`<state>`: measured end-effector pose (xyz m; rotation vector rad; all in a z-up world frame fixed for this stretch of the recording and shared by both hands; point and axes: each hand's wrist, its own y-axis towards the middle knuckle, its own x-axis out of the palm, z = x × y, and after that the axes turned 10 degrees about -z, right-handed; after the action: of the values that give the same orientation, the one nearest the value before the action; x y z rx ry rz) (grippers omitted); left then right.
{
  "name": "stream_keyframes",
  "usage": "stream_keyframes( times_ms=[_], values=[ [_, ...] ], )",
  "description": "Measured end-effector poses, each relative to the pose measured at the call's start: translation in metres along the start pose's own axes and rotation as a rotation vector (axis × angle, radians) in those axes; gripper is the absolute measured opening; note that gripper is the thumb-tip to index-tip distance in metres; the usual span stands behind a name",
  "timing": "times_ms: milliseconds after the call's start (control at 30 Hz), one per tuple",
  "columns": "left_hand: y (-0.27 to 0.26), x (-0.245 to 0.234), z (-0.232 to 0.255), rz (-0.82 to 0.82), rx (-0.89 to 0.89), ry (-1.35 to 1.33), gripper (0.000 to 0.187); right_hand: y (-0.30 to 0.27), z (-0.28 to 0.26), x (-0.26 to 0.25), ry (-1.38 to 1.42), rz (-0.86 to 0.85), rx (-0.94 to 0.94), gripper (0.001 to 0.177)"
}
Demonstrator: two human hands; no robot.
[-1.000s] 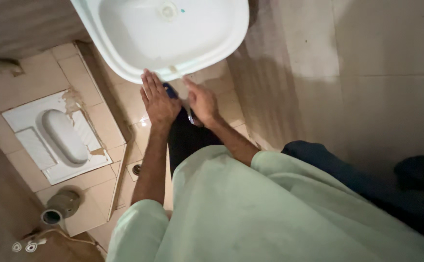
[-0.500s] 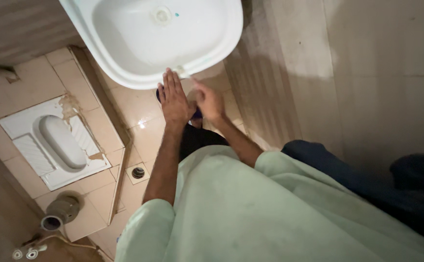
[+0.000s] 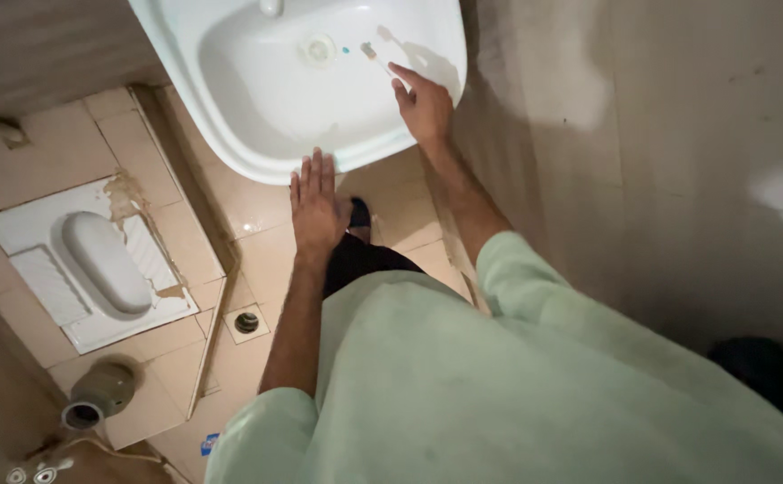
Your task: The person scrubs the interior of a white bathroom sink with a toothbrush, focusing on the basin and drain area. They repeatedly rinse the brush under running water and continue scrubbing different spots around the sink.
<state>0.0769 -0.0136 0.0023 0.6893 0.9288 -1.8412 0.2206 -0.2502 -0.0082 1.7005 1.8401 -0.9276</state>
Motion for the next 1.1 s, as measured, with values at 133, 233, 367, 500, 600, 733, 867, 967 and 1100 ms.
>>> stream_keyframes(
  times_ms=[133, 233, 367, 500, 600, 733, 867, 967, 1100],
  values=[
    [0.005, -0.008, -0.022, 0.020, 0.064, -0.028, 0.066, 0.023, 0.004, -0.003, -0.108, -0.100, 0.183, 0.032],
    [0.014, -0.014, -0.035, -0.002, 0.083, -0.074, 0.068, 0.038, 0.018, 0.003, -0.149, -0.132, 0.196, 0.031],
    [0.024, -0.024, -0.045, -0.036, 0.056, -0.142, 0.062, 0.050, 0.033, 0.026, -0.157, -0.164, 0.019, 0.030],
    [0.036, -0.025, -0.049, 0.001, 0.049, -0.154, 0.061, 0.075, 0.038, 0.040, -0.173, -0.186, -0.091, 0.029],
    [0.032, -0.015, -0.042, 0.032, -0.002, -0.183, 0.060, 0.071, 0.041, 0.038, -0.208, -0.295, -0.020, 0.030],
    [0.039, -0.005, -0.029, 0.059, -0.118, -0.220, 0.062, 0.080, 0.046, 0.041, -0.190, -0.359, -0.084, 0.032],
    [0.041, 0.004, -0.023, 0.151, -0.126, -0.175, 0.060, 0.079, 0.056, 0.047, -0.273, -0.420, -0.017, 0.033],
    [0.046, 0.007, -0.022, 0.176, -0.161, -0.176, 0.059, 0.090, 0.068, 0.055, -0.303, -0.468, -0.009, 0.032],
    [0.042, 0.009, -0.019, 0.175, -0.161, -0.210, 0.060, 0.096, 0.081, 0.056, -0.259, -0.646, -0.120, 0.028]
  ],
)
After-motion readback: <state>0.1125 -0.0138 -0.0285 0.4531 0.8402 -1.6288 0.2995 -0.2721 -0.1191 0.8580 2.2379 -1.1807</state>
